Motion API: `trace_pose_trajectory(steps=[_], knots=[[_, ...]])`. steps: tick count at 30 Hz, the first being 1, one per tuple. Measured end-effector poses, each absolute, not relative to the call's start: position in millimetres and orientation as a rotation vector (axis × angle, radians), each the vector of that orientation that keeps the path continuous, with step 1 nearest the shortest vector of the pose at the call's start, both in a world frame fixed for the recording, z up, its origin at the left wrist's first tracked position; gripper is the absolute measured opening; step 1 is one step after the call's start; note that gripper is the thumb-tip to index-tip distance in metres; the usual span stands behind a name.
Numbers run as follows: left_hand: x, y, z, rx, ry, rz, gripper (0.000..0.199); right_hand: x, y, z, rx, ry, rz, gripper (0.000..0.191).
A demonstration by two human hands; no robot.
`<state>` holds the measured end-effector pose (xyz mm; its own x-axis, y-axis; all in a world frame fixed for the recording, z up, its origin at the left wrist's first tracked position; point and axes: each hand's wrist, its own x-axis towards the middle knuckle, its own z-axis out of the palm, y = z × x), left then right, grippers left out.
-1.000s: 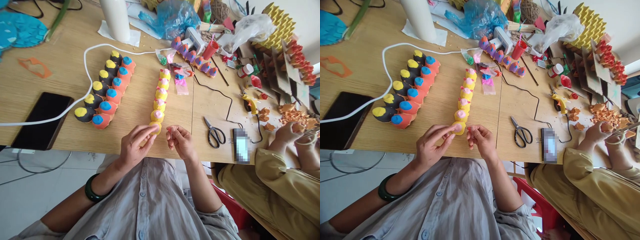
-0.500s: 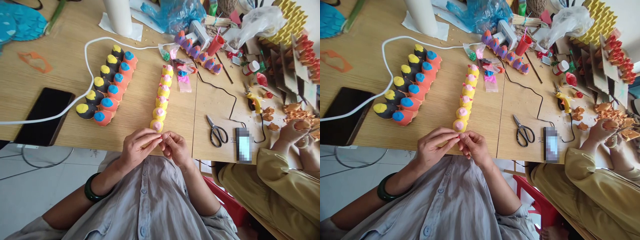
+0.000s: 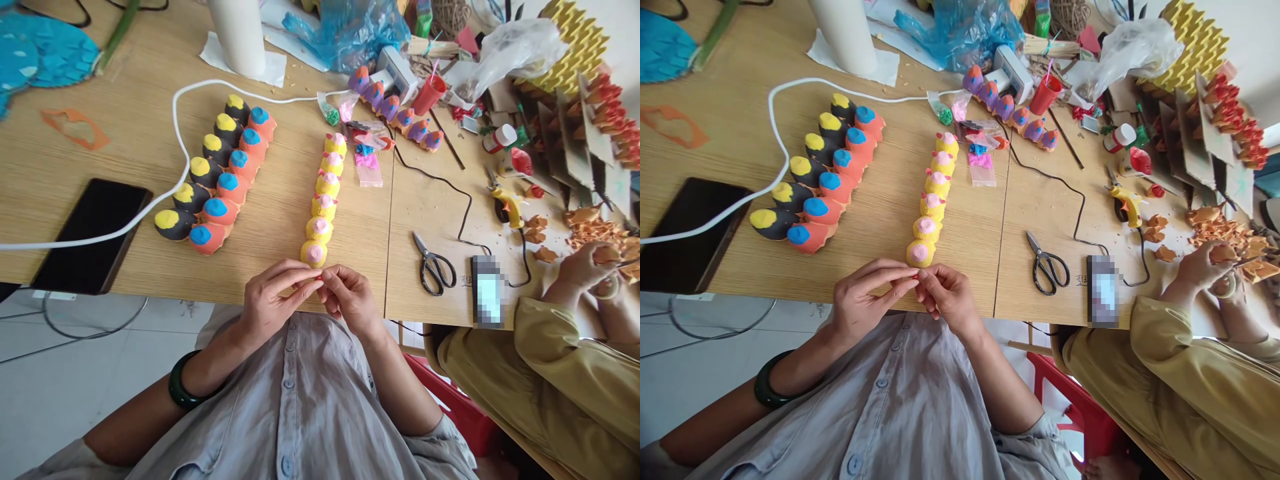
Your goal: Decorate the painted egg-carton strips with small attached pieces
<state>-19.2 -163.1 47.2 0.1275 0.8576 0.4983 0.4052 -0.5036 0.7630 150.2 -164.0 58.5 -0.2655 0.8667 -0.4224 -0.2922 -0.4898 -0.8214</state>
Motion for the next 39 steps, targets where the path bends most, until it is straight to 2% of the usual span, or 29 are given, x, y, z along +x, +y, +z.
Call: trace_pose_trajectory(steps=[11,17,28,32,39], knots=[[-20.9,-163.7,48.0,1.883,1.263,1.344,0.014,147.3,-162.5,59.5,-1.150,-0.765,1.887,0.040],[-20.2,-163.8,46.2,1.884,1.275,1.289,0.008,147.8,-161.2,58.6,-1.166,-0.725,1.894,0.040],[-22.5,-165.5,46.5,1.980,1.272,1.322,0.012,146.3,-162.0,58.0,-1.121,-0.682,1.948,0.042],[-22.1,-165.6,45.4,1.869,1.271,1.336,0.021,146.7,-160.7,58.7,-1.101,-0.625,1.952,0.044],[-21.7,-167.6,45.8,1.900,1.235,1.348,0.013,145.1,-162.9,60.2,-1.116,-0.665,1.958,0.044]])
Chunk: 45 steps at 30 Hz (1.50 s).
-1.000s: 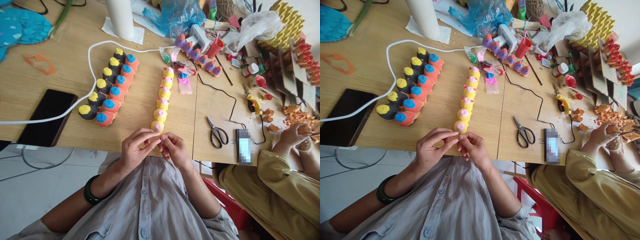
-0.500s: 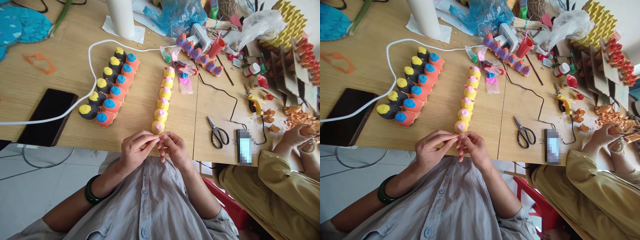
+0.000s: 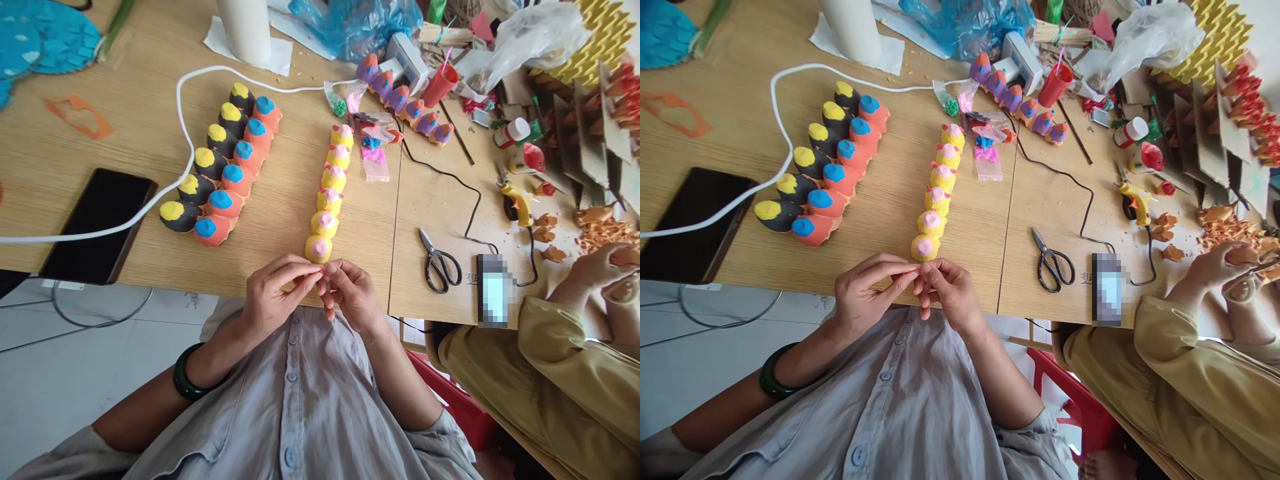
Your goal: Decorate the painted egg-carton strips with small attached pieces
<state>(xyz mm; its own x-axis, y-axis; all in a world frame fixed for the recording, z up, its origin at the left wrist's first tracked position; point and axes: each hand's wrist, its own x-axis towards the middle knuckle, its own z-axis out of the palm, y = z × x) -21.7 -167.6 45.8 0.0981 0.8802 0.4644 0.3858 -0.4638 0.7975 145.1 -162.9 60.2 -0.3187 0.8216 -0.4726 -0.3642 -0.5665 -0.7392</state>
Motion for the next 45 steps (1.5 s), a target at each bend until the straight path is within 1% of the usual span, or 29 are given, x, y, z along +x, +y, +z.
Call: trace_pose_trajectory(steps=[6,14,17,30,38,41,45], knots=[[-23.1,-167.0,44.5,1.886,1.226,1.305,0.013,146.6,-163.3,59.3,-1.139,-0.708,1.950,0.042],[-22.6,-166.9,43.4,1.861,1.216,1.308,0.008,147.9,-164.0,55.8,-1.156,-0.727,1.962,0.042],[-21.7,-166.9,44.5,1.822,1.219,1.292,0.011,147.7,-164.8,55.7,-1.164,-0.730,1.954,0.041],[-20.9,-165.8,45.3,1.765,1.234,1.267,0.008,147.8,-163.7,56.0,-1.155,-0.673,1.979,0.042],[-22.0,-165.3,45.0,1.752,1.232,1.233,0.015,148.1,-162.3,57.4,-1.122,-0.592,2.010,0.040],[-21.7,-165.1,45.0,1.752,1.215,1.257,0.010,148.7,-161.9,57.7,-1.112,-0.570,2.034,0.041],[-19.6,-165.1,45.8,1.759,1.224,1.270,0.009,148.7,-161.5,56.8,-1.100,-0.550,2.059,0.042]])
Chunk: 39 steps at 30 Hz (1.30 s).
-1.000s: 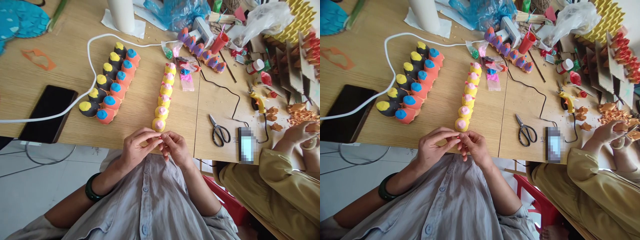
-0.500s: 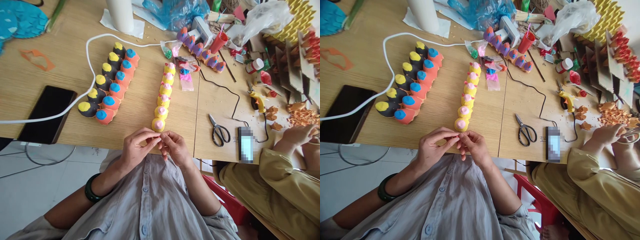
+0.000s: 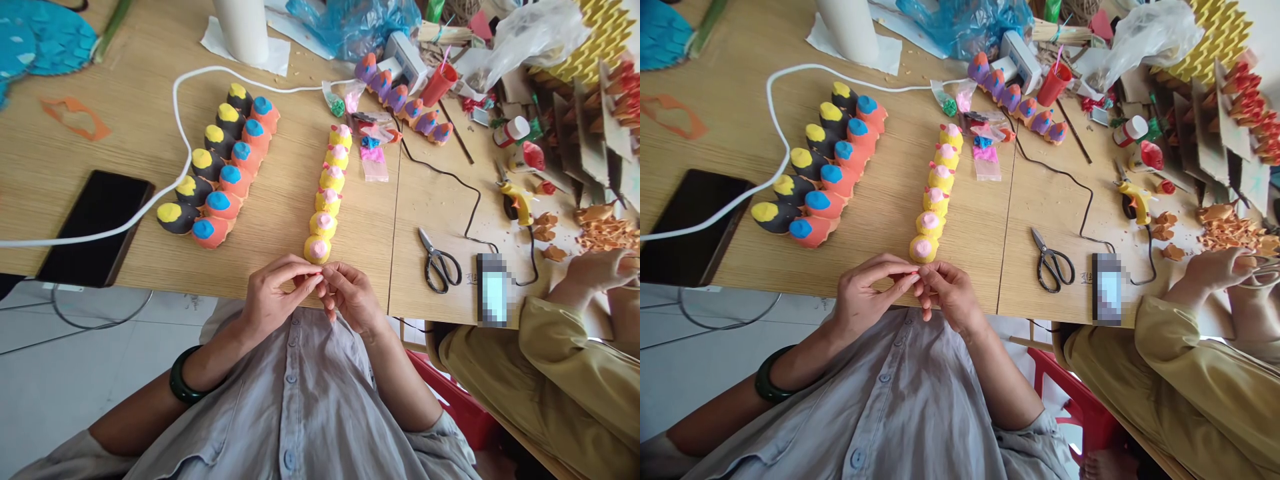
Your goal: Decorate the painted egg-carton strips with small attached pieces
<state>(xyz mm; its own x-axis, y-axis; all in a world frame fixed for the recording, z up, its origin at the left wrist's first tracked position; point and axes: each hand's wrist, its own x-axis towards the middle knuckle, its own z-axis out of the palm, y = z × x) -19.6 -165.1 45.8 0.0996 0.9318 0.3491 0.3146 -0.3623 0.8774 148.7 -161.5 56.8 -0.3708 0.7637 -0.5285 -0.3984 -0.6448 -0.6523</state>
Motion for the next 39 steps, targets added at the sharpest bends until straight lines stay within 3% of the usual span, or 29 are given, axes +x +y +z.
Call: trace_pose_trajectory(steps=[6,16,23,39], knots=[[-20,-165,47,1.634,1.288,1.247,0.007,150,-163,57,-1.173,-0.706,1.952,0.040],[-23,-160,44,0.681,1.242,1.121,0.025,160,-158,58,-1.195,-0.593,1.731,0.014],[-21,-163,46,0.714,1.225,1.104,0.017,151,-161,60,-1.137,-0.612,1.851,0.016],[-14,-160,57,0.443,1.144,1.119,0.030,143,-163,61,-1.169,-0.747,1.736,0.027]])
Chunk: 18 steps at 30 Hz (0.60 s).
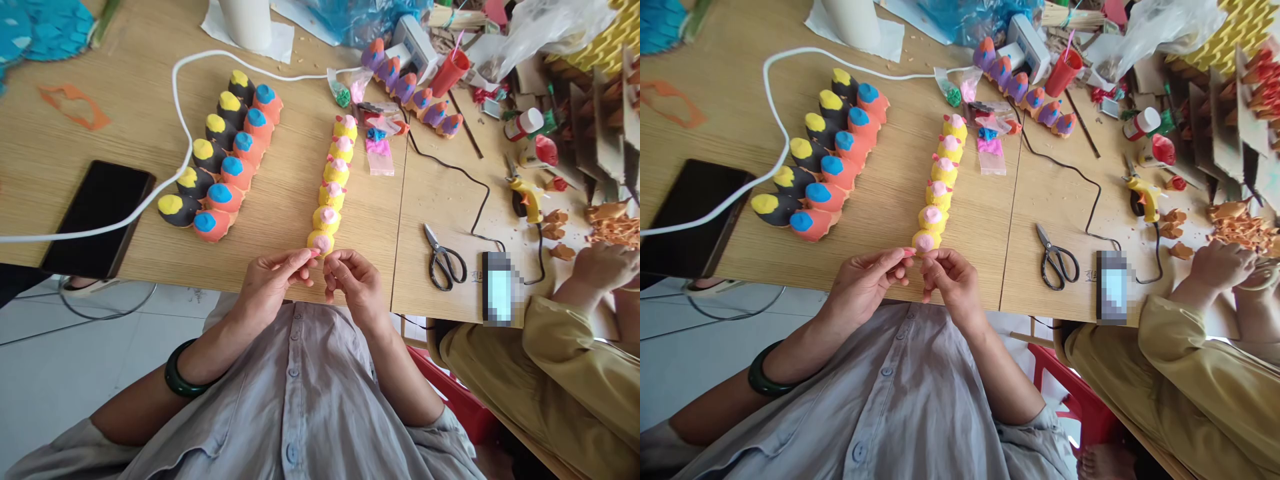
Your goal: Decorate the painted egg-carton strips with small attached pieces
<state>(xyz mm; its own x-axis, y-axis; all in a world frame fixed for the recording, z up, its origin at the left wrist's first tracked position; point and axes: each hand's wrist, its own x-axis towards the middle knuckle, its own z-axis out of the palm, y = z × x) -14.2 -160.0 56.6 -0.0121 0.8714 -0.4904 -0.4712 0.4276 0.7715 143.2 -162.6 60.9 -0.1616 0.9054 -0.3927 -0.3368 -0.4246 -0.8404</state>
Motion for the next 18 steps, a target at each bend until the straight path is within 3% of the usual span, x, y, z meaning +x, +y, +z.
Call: trace_pose_trajectory(steps=[18], knots=[[-14.9,-166.2,50.1,0.613,1.264,1.135,0.022,141.7,-164.0,61.8,-1.200,-0.784,1.704,0.025]])
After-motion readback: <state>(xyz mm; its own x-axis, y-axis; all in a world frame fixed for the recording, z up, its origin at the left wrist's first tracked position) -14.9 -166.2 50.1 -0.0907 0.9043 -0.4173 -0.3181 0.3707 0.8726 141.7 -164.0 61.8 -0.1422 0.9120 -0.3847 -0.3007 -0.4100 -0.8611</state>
